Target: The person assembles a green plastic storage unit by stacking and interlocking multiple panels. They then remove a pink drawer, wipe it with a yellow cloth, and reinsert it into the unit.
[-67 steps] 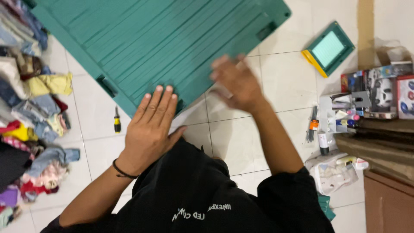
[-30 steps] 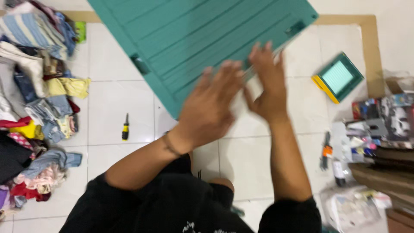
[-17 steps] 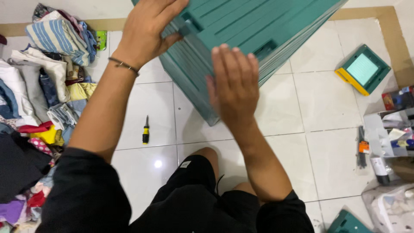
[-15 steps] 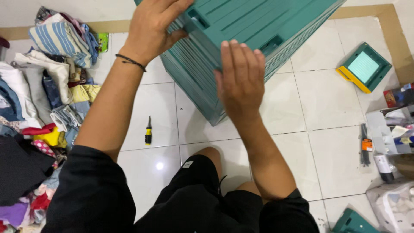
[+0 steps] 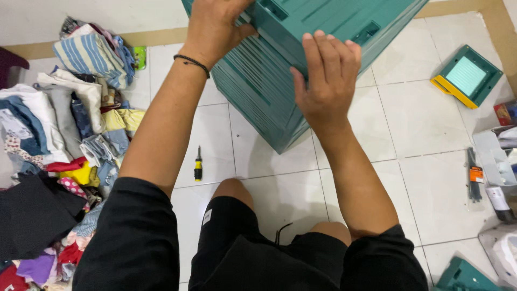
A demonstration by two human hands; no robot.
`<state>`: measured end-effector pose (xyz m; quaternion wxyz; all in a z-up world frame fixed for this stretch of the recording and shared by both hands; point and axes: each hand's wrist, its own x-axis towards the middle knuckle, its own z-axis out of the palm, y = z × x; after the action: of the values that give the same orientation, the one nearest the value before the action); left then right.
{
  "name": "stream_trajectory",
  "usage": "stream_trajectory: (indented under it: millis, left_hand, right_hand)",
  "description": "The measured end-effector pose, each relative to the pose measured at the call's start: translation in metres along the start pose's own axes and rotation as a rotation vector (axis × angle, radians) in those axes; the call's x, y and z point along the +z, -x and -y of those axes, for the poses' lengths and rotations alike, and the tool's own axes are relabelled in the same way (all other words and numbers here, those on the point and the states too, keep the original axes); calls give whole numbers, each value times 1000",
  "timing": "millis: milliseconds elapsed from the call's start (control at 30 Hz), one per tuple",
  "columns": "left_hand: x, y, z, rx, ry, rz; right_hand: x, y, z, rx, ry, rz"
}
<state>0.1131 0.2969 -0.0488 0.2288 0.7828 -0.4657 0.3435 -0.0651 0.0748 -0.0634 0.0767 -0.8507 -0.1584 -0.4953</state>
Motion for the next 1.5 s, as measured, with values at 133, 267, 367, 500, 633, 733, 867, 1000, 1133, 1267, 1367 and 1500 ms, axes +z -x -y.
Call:
stream_trajectory:
  millis: [133, 267, 367, 500, 633, 733, 867, 1000, 1133, 1267, 1367, 1500]
  left_hand:
    - [-9, 0, -9, 125, -2, 48]
    - [-24, -11, 9, 209, -112, 106]
    - [-42, -15, 26, 128, -182, 99]
    - [-42, -13, -3, 168, -68, 80]
    - [-11, -10, -84, 111, -130, 61]
    - [-18, -14, -109, 147, -149, 89]
    - [-40, -19, -104, 146, -94, 86]
    - [-31, -14, -98, 124, -2, 20]
    - [-18, -4, -98, 99, -5, -22]
    - [-25, -1, -87, 138, 79, 55]
    - [-40, 0, -63, 151, 270, 96]
    - [-42, -3, -42, 145, 259, 135]
  right_hand:
    - [-12, 8, -12, 17, -20, 74]
    - [-46, 33, -48, 51, -34, 139]
    - [-91, 47, -89, 107, 14, 204]
    - [-134, 35, -110, 194, 241, 271]
    - [-89, 14, -75, 135, -38, 256]
    - [-41, 7, -48, 116, -12, 289]
    - [-27, -2, -51, 84, -37, 147]
    - [-22, -2, -53, 55, -24, 81]
    - [-16, 5, -57, 24, 5, 75]
    - [-19, 8, -64, -12, -30, 97]
    - [-25, 10, -70, -31, -58, 125]
    - [-41, 7, -80, -47, -94, 162]
